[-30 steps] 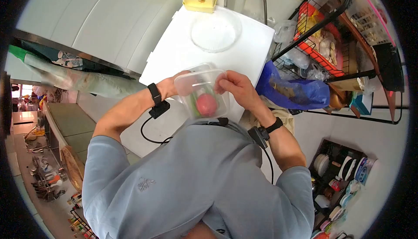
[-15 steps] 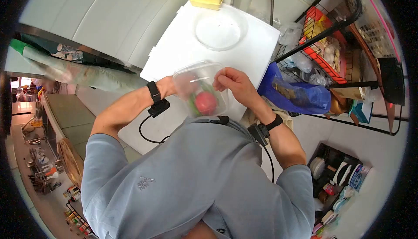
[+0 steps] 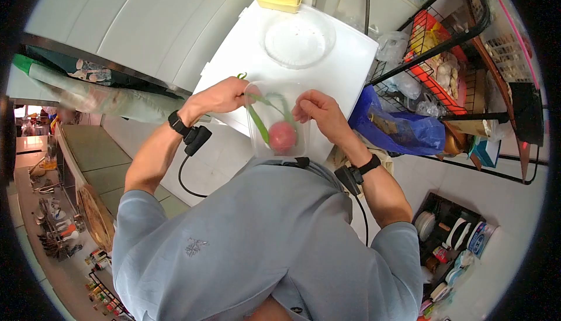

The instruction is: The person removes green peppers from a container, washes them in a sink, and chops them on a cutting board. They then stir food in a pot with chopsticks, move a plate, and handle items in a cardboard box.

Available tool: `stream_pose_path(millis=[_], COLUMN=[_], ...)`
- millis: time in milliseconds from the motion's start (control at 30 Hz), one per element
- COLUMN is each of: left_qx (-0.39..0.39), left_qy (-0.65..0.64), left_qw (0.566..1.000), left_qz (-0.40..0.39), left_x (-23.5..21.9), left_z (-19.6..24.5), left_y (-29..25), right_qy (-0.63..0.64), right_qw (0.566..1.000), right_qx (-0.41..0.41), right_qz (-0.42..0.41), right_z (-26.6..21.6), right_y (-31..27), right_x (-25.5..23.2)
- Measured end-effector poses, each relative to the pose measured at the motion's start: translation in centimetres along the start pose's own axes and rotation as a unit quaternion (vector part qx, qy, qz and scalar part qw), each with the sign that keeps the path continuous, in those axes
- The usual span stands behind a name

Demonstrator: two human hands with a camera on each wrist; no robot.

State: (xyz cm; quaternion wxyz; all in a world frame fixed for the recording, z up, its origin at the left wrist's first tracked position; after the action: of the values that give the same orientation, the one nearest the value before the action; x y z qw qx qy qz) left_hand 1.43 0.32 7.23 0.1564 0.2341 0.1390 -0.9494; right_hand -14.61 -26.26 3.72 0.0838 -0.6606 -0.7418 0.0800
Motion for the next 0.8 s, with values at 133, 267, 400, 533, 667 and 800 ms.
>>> stream_pose_path(millis=[133,267,400,533,667,800], left_qx=[-0.096,-0.196,-0.167,-0.183,-0.236,-0.229], left_qy=[-0.06,-0.096,-0.122,-0.096,-0.138,-0.07], left_qw=[0.991,0.968,0.962,0.922,0.821,0.815], left_qz=[0.071,0.125,0.177,0.329,0.5,0.528], left_x=[-1.3,-1.7,0.6,1.7,3.1,4.8], left_z=[-0.8,-2.1,-4.9,-6.3,-8.8,-9.6], left_y=[-2.3,-3.6,-3.8,-4.3,-5.7,-4.7], right_qy=[-0.003,0.009,-0.015,-0.051,-0.043,-0.059], right_qw=[0.999,0.999,0.998,0.994,0.991,0.995], right_qx=[0.022,0.021,0.04,0.078,0.098,0.057], right_qz=[0.029,0.036,0.042,0.058,0.084,0.048], right_z=[0.1,0.7,0.7,1.6,2.1,1.8], right_y=[0.2,0.9,2.0,2.8,3.4,4.2], right_x=[0.1,0.2,0.4,0.5,0.6,1.1])
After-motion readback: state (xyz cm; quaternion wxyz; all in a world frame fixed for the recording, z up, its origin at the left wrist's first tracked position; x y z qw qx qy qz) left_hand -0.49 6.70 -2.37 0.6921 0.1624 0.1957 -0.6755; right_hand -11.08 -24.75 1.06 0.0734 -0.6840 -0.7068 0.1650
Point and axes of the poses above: each hand's wrist, its own y-axis towards the middle knuckle, its own x-axis out of the palm, z = x × y, the point moved 1 cm from there along y, towards the middle knuckle, and after that the axes turned 10 degrees about -y, right-handed, at the moved point
